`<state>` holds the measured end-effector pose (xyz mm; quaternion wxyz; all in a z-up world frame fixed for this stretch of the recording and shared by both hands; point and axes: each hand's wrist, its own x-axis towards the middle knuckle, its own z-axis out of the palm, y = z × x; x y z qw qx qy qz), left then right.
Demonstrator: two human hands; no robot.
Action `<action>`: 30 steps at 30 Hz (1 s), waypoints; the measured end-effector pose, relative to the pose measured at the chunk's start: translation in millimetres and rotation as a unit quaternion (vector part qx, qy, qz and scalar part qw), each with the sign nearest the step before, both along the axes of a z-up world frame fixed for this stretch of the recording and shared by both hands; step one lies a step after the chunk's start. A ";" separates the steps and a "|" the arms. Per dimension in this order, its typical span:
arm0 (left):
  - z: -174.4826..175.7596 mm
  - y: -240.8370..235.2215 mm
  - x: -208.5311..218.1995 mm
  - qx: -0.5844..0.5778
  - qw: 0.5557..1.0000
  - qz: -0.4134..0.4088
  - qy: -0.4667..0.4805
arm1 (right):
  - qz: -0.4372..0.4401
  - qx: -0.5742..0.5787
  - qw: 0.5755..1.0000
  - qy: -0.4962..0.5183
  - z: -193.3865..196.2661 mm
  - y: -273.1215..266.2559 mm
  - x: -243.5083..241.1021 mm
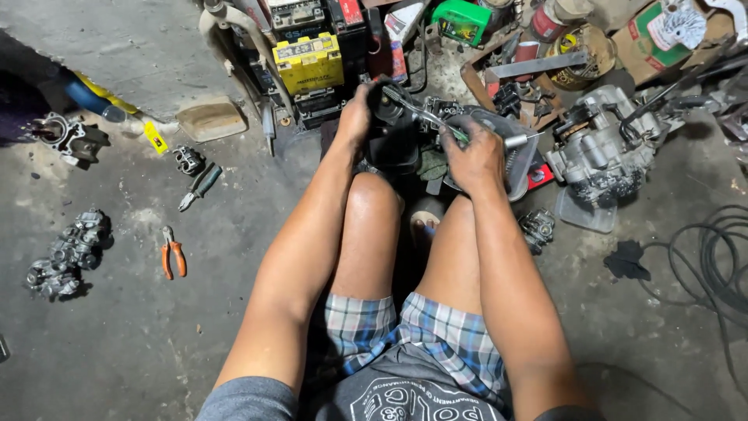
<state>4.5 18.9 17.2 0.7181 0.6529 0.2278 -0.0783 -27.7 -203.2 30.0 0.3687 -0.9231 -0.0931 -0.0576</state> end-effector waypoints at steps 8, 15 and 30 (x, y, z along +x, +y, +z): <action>-51.2 15.4 27.7 -0.114 0.986 0.125 0.000 | -0.031 0.025 0.998 -0.044 -6.2 -16.1 -4.2; -72.2 9.0 36.1 -0.120 0.986 0.119 -0.001 | -0.024 0.066 0.998 -0.006 -0.2 -12.7 -9.8; -64.5 2.4 32.2 -0.142 0.983 0.113 -0.011 | 0.005 0.046 0.999 -0.010 -6.9 -14.3 -9.4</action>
